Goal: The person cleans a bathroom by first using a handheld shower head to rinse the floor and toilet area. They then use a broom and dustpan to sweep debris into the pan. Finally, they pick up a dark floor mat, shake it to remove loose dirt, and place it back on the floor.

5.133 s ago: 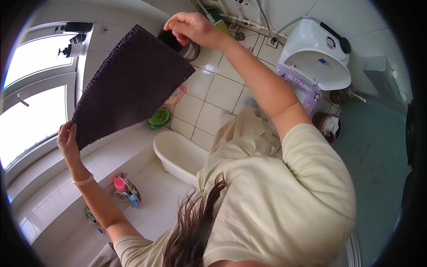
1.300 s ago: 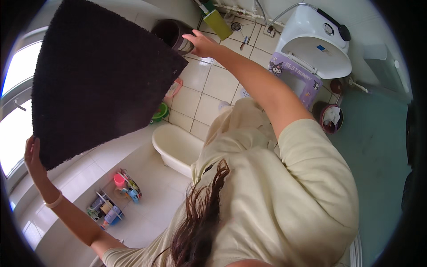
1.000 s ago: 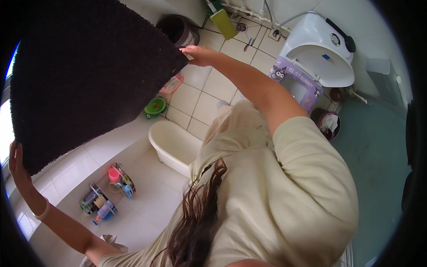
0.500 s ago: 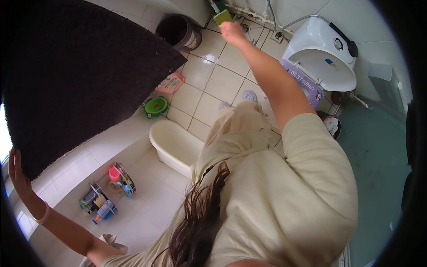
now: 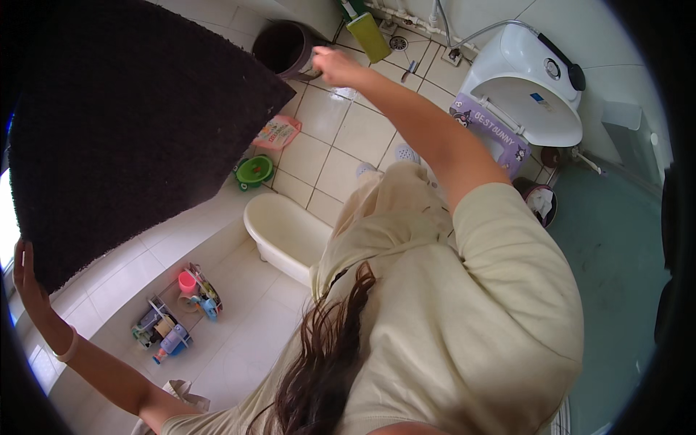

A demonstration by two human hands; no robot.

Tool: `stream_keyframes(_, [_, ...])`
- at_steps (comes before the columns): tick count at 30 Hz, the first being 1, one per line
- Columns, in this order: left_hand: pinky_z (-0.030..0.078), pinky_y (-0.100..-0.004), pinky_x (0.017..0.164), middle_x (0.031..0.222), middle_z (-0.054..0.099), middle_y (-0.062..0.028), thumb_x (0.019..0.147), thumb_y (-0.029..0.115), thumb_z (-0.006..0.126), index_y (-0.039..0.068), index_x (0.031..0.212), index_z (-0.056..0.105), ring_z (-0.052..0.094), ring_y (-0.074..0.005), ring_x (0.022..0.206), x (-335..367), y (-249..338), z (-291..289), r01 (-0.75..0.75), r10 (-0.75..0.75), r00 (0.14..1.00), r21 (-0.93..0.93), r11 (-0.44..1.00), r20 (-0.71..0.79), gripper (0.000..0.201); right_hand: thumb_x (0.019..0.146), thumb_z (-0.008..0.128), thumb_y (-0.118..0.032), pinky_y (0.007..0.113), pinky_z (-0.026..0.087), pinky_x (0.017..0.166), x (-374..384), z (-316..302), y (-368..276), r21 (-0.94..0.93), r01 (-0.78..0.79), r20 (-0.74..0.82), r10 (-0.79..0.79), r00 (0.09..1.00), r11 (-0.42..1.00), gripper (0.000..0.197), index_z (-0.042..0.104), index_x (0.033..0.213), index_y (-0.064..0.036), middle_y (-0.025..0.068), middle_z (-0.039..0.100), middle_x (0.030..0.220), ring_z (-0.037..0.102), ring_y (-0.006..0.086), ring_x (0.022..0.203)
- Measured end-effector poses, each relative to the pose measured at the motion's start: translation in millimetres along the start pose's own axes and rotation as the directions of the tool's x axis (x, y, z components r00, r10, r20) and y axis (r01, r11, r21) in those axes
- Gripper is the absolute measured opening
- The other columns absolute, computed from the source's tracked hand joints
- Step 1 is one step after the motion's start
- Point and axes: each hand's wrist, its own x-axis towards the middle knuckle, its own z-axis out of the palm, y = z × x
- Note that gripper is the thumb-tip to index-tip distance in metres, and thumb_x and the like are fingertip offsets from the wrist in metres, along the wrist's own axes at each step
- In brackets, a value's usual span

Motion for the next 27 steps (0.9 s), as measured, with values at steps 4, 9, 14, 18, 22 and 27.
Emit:
stream_keyframes(4, [0.044, -0.0312, 0.087, 0.123, 0.044, -0.0166, 0.073, -0.018, 0.029, 0.002, 0.12, 0.045, 0.049, -0.028, 0.108, -4.7, 0.2, 1.1, 0.004, -0.004, 1.0, -0.007, 1.0, -0.015, 0.054, 0.069, 0.056, -0.007, 0.039, 0.045, 0.079, 21.0, 29.2, -50.2, 0.263, 0.336, -0.24, -0.276, 0.931, 0.904, 0.054, 0.041, 0.12, -0.0176, 0.0101, 0.044, 0.121, 0.052, 0.0309, 0.099])
stream_keyframes(9, [0.044, -0.0303, 0.087, 0.121, 0.045, -0.0157, 0.075, -0.013, 0.031, 0.002, 0.119, 0.046, 0.05, -0.0261, 0.107, -0.9, 8.4, -2.8, 0.017, -0.018, 0.999, -0.027, 0.999, -0.033, 0.049, 0.078, 0.051, -0.025, 0.041, 0.046, 0.066, 27.8, 26.4, -28.4, 0.095, 0.001, -0.13, 0.012, 0.991, 0.995, 0.018, 0.06, 0.081, -0.0099, 0.0143, 0.06, 0.079, 0.057, 0.0342, 0.078])
stream_keyframes(14, [0.044, -0.0293, 0.086, 0.12, 0.047, -0.0147, 0.078, -0.008, 0.034, 0.003, 0.118, 0.047, 0.05, -0.0243, 0.107, -7.6, 17.3, 1.8, 0.053, -0.056, 0.998, -0.06, 0.997, -0.038, 0.044, 0.078, 0.055, -0.031, 0.038, 0.046, 0.064, -1.9, 28.9, -40.8, 0.103, -0.142, -0.063, 0.149, 0.987, 0.984, 0.025, 0.061, 0.075, -0.0063, 0.0142, 0.061, 0.076, 0.058, 0.0304, 0.072])
stream_keyframes(18, [0.044, -0.0286, 0.086, 0.119, 0.048, -0.0139, 0.08, -0.004, 0.036, 0.003, 0.117, 0.048, 0.05, -0.0228, 0.106, 0.5, 23.2, 9.8, 0.058, -0.063, 0.996, -0.086, 0.995, -0.061, 0.04, 0.072, 0.063, -0.032, 0.034, 0.044, 0.052, -10.2, 78.1, -70.0, 0.574, -0.181, 0.057, 0.182, 0.982, 0.798, 0.025, 0.061, 0.071, -0.0068, 0.0078, 0.062, 0.071, 0.058, 0.02, 0.059])
stream_keyframes(22, [0.044, -0.0279, 0.086, 0.117, 0.049, -0.0132, 0.082, -0.001, 0.038, 0.003, 0.116, 0.049, 0.051, -0.0213, 0.106, 1.9, 32.4, 10.1, 0.066, -0.073, 0.995, -0.103, 0.993, -0.068, 0.037, 0.075, 0.062, -0.024, 0.029, 0.036, 0.04, 1.0, 84.7, -114.5, 0.847, -0.509, 0.407, 0.426, 0.808, 0.155, 0.016, 0.059, 0.072, -0.0084, 0.004, 0.06, 0.068, 0.056, 0.0133, 0.053])
stream_keyframes(27, [0.045, -0.0269, 0.086, 0.116, 0.05, -0.0122, 0.084, 0.004, 0.04, 0.003, 0.115, 0.05, 0.051, -0.0194, 0.105, 9.5, 45.6, 10.6, 0.07, -0.083, 0.993, -0.145, 0.987, -0.089, 0.032, 0.078, 0.055, -0.015, 0.025, 0.037, 0.04, 24.0, 93.7, -110.8, 0.892, -0.411, 0.445, 0.529, 0.723, -0.188, 0.009, 0.055, 0.084, -0.0078, 0.0047, 0.06, 0.068, 0.058, 0.0148, 0.054])
